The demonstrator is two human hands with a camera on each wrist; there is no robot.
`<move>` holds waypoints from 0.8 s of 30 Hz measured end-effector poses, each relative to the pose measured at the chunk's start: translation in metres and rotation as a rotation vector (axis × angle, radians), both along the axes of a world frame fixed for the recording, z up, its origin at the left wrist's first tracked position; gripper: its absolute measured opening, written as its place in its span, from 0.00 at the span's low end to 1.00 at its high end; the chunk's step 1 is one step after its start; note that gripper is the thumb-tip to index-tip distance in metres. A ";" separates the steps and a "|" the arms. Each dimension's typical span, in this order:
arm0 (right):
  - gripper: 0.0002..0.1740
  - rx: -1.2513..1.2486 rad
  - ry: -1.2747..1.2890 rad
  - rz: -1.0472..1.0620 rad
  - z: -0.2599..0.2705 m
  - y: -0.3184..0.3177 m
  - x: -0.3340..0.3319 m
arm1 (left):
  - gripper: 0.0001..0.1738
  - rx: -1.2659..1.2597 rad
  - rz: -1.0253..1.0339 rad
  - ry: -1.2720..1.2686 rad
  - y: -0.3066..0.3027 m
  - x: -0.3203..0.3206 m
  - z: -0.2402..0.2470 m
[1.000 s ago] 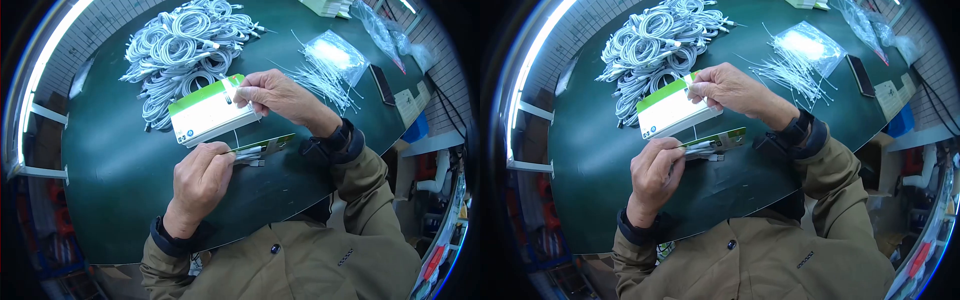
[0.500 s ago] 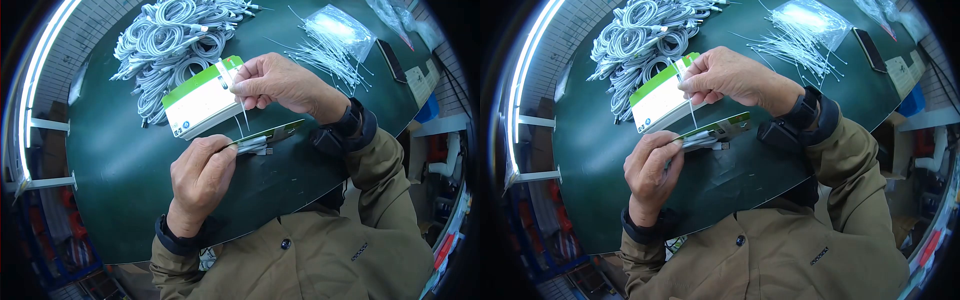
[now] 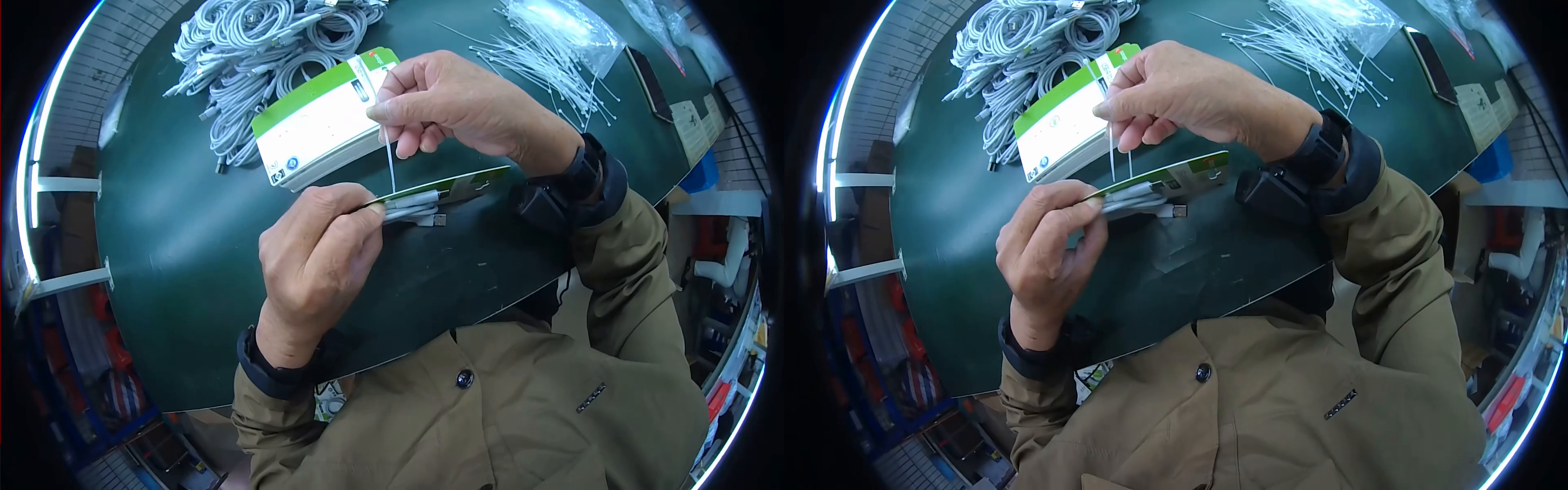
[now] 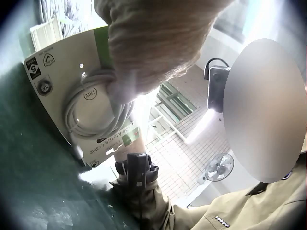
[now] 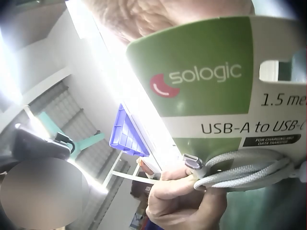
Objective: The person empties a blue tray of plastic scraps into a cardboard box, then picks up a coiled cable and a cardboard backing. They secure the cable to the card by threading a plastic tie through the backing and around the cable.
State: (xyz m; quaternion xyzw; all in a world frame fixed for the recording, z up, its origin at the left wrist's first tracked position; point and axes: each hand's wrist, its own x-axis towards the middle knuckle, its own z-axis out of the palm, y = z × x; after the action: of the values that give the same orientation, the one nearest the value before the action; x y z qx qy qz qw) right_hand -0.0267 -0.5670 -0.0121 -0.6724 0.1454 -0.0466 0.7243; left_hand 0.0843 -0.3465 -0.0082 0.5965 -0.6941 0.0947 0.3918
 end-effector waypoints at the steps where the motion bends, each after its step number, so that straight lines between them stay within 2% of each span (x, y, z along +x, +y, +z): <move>1: 0.12 0.005 0.000 -0.003 0.001 0.001 -0.001 | 0.15 -0.004 0.001 0.002 0.000 0.000 0.000; 7: 0.11 0.081 0.047 0.012 0.002 0.003 0.000 | 0.16 -0.023 -0.014 -0.009 -0.003 0.001 -0.001; 10: 0.16 0.157 0.068 0.036 -0.004 0.001 0.001 | 0.16 -0.016 -0.014 -0.007 -0.002 0.002 -0.001; 13: 0.16 0.252 0.109 0.030 -0.007 0.002 0.002 | 0.16 -0.017 -0.013 -0.006 -0.002 0.002 -0.001; 19: 0.16 0.268 0.123 0.036 -0.009 0.002 0.002 | 0.14 -0.084 -0.032 -0.018 -0.006 0.003 -0.006; 24: 0.17 0.241 0.116 0.043 -0.010 0.002 0.003 | 0.15 -0.042 -0.018 -0.011 -0.003 0.002 -0.002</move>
State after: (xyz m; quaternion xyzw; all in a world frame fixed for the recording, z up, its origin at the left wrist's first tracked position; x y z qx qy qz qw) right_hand -0.0238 -0.5648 -0.0225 -0.5849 0.1774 0.0258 0.7911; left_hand 0.0863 -0.3495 -0.0104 0.5812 -0.6994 0.1093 0.4013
